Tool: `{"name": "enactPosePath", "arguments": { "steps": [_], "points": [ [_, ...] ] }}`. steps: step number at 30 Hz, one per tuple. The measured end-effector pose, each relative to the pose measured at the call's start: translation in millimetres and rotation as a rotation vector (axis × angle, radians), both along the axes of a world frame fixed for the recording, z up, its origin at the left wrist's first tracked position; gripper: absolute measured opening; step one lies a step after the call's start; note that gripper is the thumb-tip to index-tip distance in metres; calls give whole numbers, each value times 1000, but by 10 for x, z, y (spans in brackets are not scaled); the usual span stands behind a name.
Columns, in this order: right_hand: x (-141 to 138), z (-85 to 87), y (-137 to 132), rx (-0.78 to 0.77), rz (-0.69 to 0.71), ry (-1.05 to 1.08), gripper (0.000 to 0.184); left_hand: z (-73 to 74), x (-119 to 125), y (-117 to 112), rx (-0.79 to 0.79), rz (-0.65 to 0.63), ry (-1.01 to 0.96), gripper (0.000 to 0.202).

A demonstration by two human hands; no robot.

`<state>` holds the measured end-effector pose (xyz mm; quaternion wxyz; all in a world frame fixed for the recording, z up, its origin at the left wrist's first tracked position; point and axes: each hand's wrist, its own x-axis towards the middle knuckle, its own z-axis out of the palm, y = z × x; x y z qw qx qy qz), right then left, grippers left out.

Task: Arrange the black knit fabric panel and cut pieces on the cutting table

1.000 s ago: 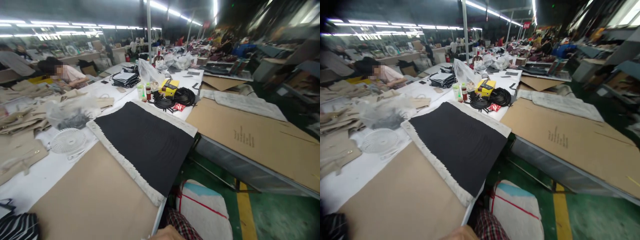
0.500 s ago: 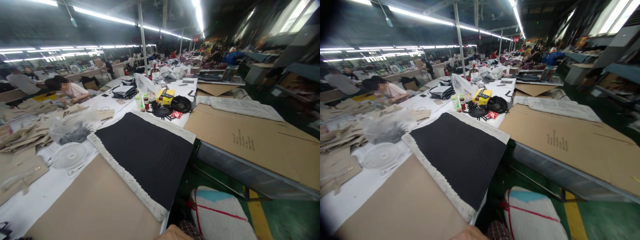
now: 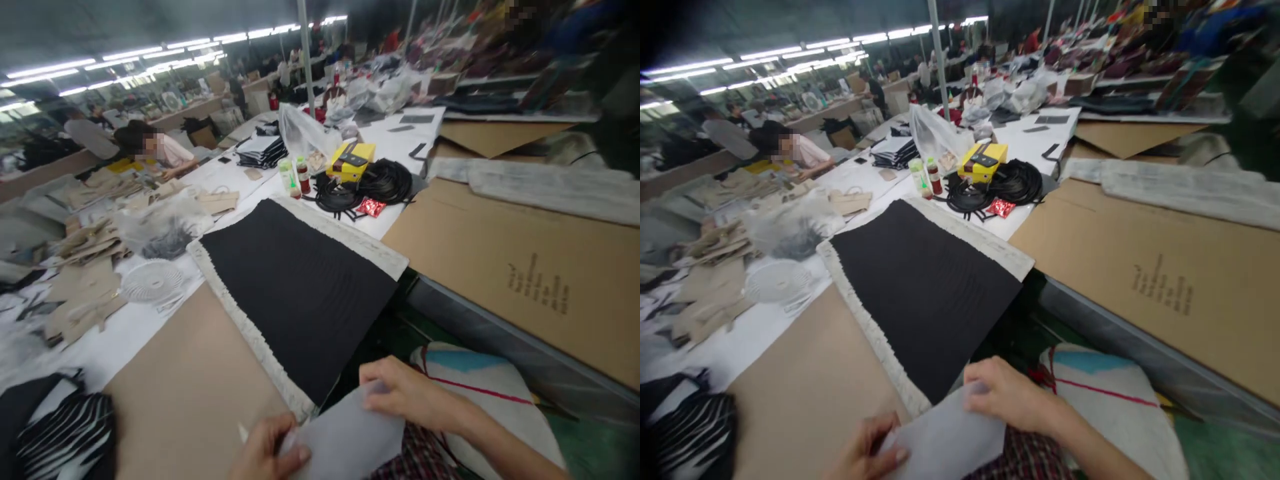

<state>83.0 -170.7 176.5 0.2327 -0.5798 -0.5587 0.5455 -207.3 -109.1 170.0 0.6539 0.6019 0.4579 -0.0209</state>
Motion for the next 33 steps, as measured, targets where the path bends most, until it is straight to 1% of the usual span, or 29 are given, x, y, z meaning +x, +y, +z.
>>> {"name": "enactPosePath", "arguments": {
  "steps": [2,5,8,11,13,16,20,23,26,29,31,33],
  "points": [
    [375,-95,34,-92,-24,161,26,-39,256,24,-35,34,-3,58],
    [874,-234,97,-224,-60,337,44,-29,544,33,-55,102,11,54],
    [1273,-329,174,-293,-70,402,47,-22,664,-26,-51,173,44,47],
    [1547,-434,260,-351,-31,423,49,-62,659,-132,-155,215,31,46],
    [1673,-537,317,-374,-15,409,51,-117,623,-191,-214,236,43,47],
    [1822,-748,398,-344,-38,373,53,-257,539,-229,-234,274,91,46],
    [1986,-1050,503,-255,-129,299,51,-545,391,-217,-236,330,125,40],
    [2041,-1241,604,-195,-210,154,50,-784,304,-209,-242,350,159,29],
    [2050,-1413,718,-124,-303,12,51,-982,258,-200,-225,378,171,19],
    [2095,-1566,831,-78,-335,-95,53,-1109,234,-189,-181,448,164,17],
    [2164,-1640,906,-51,-330,-166,54,-1160,225,-184,-154,504,149,19],
    [2250,-1685,984,17,-315,-269,55,-1197,225,-177,-144,554,129,21]
  ]
}}
